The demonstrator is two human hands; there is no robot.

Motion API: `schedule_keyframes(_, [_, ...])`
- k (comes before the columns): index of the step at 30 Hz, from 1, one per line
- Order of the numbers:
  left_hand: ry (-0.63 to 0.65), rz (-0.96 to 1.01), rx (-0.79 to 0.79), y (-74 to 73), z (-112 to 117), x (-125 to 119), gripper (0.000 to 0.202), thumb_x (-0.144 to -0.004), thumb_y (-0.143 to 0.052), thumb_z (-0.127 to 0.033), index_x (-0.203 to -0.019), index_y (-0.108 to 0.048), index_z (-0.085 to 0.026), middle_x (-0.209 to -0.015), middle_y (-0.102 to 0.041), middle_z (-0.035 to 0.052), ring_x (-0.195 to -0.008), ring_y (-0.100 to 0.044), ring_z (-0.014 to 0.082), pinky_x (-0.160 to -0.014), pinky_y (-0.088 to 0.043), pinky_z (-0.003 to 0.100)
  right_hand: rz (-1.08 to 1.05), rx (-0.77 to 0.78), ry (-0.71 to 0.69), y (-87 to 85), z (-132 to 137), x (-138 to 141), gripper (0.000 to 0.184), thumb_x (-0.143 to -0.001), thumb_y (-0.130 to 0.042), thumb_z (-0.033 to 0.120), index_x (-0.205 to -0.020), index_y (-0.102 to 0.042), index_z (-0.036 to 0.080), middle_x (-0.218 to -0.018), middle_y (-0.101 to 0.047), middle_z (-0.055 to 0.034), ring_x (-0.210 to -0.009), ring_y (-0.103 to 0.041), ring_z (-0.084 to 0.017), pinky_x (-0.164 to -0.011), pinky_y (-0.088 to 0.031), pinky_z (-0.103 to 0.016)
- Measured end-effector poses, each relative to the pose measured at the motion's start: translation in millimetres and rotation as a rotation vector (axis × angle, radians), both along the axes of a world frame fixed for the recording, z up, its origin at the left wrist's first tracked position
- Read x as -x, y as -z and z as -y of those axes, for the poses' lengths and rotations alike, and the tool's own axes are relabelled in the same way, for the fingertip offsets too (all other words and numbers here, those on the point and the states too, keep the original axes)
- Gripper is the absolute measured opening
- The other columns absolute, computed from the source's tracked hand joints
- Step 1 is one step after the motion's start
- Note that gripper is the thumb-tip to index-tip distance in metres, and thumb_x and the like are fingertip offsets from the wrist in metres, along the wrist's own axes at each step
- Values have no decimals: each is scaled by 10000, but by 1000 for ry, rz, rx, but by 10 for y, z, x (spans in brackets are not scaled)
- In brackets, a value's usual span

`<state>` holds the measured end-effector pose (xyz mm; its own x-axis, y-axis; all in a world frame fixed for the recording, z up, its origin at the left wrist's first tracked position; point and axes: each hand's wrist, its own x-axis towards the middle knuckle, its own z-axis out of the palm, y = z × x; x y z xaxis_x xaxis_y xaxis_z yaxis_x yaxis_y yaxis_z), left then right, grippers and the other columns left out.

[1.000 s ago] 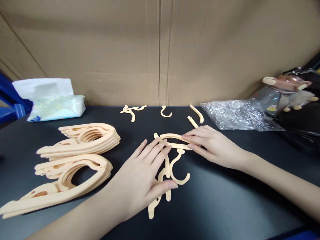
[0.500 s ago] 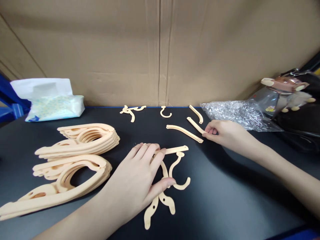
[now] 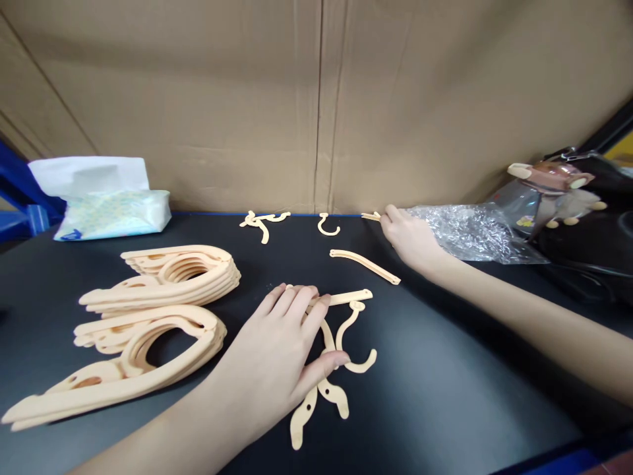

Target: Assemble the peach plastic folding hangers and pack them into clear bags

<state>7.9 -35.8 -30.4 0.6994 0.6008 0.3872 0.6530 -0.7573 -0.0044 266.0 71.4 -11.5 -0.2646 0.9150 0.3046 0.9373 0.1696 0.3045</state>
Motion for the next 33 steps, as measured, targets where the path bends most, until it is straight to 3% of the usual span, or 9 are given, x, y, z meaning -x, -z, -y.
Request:
schedule_keyframes(4, [-10, -16, 10, -5, 12, 1, 472, -925, -545, -465, -1188, -622, -80, -1111, -660, 161, -1013, -619, 329, -902, -496, 518, 7, 46, -67, 78, -45, 49, 284, -923, -410, 58, -908, -694, 56, -1027, -642, -218, -945, -616, -299, -622, -460, -335])
schedule_keyframes(9, [-12, -35, 25, 12, 27, 1, 480, -939, -511, -476, -1197, -617, -85, -1136, -654, 166, -1040, -613, 330, -928, -484, 518, -88, 102, -138, 42, -6, -24, 409, -1023, -384, 359, -874, -719, 177, -985, -704, -100, -1014, -628, -247, -760, -506, -319])
schedule_keyframes(11, [-11, -35, 32, 18, 28, 5, 484, -948, -491, -475, -1207, -612, -84, -1145, -649, 166, -1049, -609, 328, -946, -475, 523, -136, 86, -110, 0, -14, -105, 448, -1039, -323, 354, -886, -710, 187, -974, -712, -83, -989, -642, -230, -758, -493, -310])
schedule_keyframes(15, [-14, -40, 60, 12, 25, 13, 489, -958, -475, -463, -1237, -597, -80, -1158, -642, 164, -1064, -602, 325, -967, -461, 524, -206, 47, 25, -12, -69, -288, 467, -1016, -334, 350, -795, -692, 145, -849, -711, -143, -841, -671, -278, -662, -463, -337])
schedule_keyframes(17, [-13, -33, 65, 4, 25, 14, 482, -953, -490, -460, -1231, -602, -83, -1153, -644, 162, -1062, -602, 328, -963, -460, 526, -240, 85, 27, 14, -90, -344, 477, -1012, -340, 356, -747, -685, 162, -782, -714, -118, -748, -679, -259, -635, -453, -325])
schedule_keyframes(20, [-17, -24, 56, -7, 34, 11, 480, -948, -500, -467, -1215, -610, -83, -1156, -643, 166, -1061, -598, 333, -921, -479, 511, -289, 134, -59, 23, -78, -355, 450, -1026, -317, 327, -833, -698, 183, -876, -739, -81, -799, -692, -233, -697, -471, -310])
schedule_keyframes(25, [-24, -24, 46, -26, 41, 7, 447, -971, -458, -437, -1203, -621, -92, -1141, -656, 152, -1009, -615, 315, -833, -507, 461, -361, 65, -189, -75, 157, -230, 369, -1030, -330, 303, -1100, -660, 154, -1115, -707, -110, -1018, -654, -258, -878, -474, -367])
schedule_keyframes(29, [-22, -113, -26, -17, 0, 25, 397, -952, -351, -140, -1269, -582, -77, -1179, -668, 139, -1041, -629, 300, -892, -479, 465, -412, -17, -451, -97, 532, -49, 249, -996, -454, 285, -1080, -658, 170, -1113, -701, -96, -1043, -633, -245, -939, -479, -399])
schedule_keyframes(33, [-61, -208, -121, 36, -62, 80, 527, -849, -299, 38, -1271, -583, -101, -1177, -693, 114, -1085, -647, 271, -985, -428, 455, -338, 141, -713, -43, 817, 122, 240, -986, -493, 262, -1140, -658, 179, -1201, -674, -94, -1125, -607, -221, -990, -472, -406])
